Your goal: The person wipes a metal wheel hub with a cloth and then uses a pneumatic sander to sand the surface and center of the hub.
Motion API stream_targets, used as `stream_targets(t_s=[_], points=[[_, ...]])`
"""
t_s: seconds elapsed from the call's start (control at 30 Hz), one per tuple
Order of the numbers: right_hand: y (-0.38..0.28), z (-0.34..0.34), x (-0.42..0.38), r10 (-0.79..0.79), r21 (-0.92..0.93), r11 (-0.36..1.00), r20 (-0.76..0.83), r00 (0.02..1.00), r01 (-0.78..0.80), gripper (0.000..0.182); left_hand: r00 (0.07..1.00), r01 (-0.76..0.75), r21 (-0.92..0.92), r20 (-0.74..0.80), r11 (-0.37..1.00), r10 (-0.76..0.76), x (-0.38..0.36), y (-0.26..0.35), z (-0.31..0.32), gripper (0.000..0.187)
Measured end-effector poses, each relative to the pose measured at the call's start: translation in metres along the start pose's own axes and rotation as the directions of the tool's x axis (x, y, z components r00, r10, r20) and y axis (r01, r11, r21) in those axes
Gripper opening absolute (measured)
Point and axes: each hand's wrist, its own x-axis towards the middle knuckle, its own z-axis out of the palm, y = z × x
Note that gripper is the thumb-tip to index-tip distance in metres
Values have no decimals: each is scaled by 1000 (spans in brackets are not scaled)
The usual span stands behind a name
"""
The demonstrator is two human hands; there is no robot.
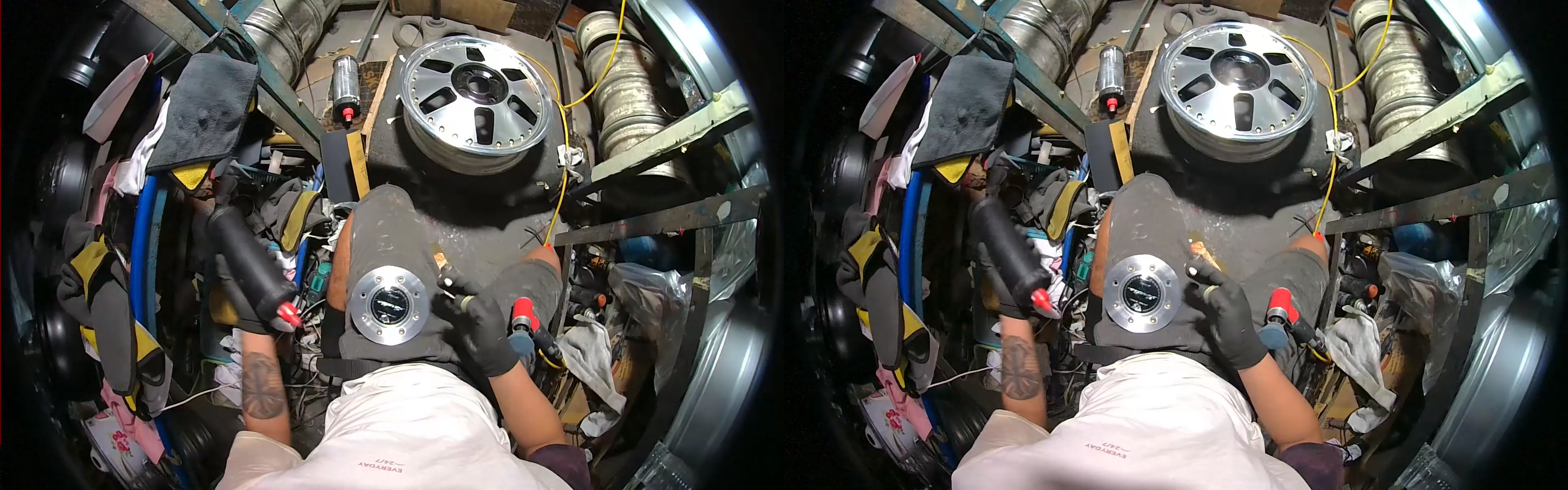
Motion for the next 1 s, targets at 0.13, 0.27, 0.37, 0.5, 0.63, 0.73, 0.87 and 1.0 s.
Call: stream_targets(t_s=[0.13, 0.27, 0.37, 0.5, 0.63, 0.73, 0.87, 1.0], points=[[12, -9, 0, 14, -374, 927, 56, 998, 8, 55, 763, 70, 260, -636, 963, 116, 2, 72, -127, 65], [29, -28, 7, -210, -812, 391, 379, 901, 433, 66, 470, 299, 732, -671, 612, 573, -7, 93, -197, 70], [30, -24, 12, -188, -828, 280, 450, 873, 487, 68, 450, 402, 907, -316, 126, 835, -5, 43, -167, 65], [29, -21, 8, -201, -891, 27, 439, 876, 453, 67, 884, 38, 983, -117, 180, 453, -14, -92, -62, 47], [27, -29, 5, -239, -879, -51, 472, 849, 474, 67, 969, 243, 968, -240, 61, -55, -38, -120, 73, 49], [17, -24, 6, -192, -860, -71, 510, 839, 506, 66, 922, 343, 918, -288, 199, -259, -39, -120, 78, 51], [30, -42, 15, -249, -802, 102, 552, 796, 588, 66, 925, 278, 923, -184, 265, -331, -38, -110, 64, 50], [23, -29, 17, -290, -834, 267, 408, 866, 482, 66, 952, 259, 894, -171, 366, -256, -42, -113, 76, 48]])
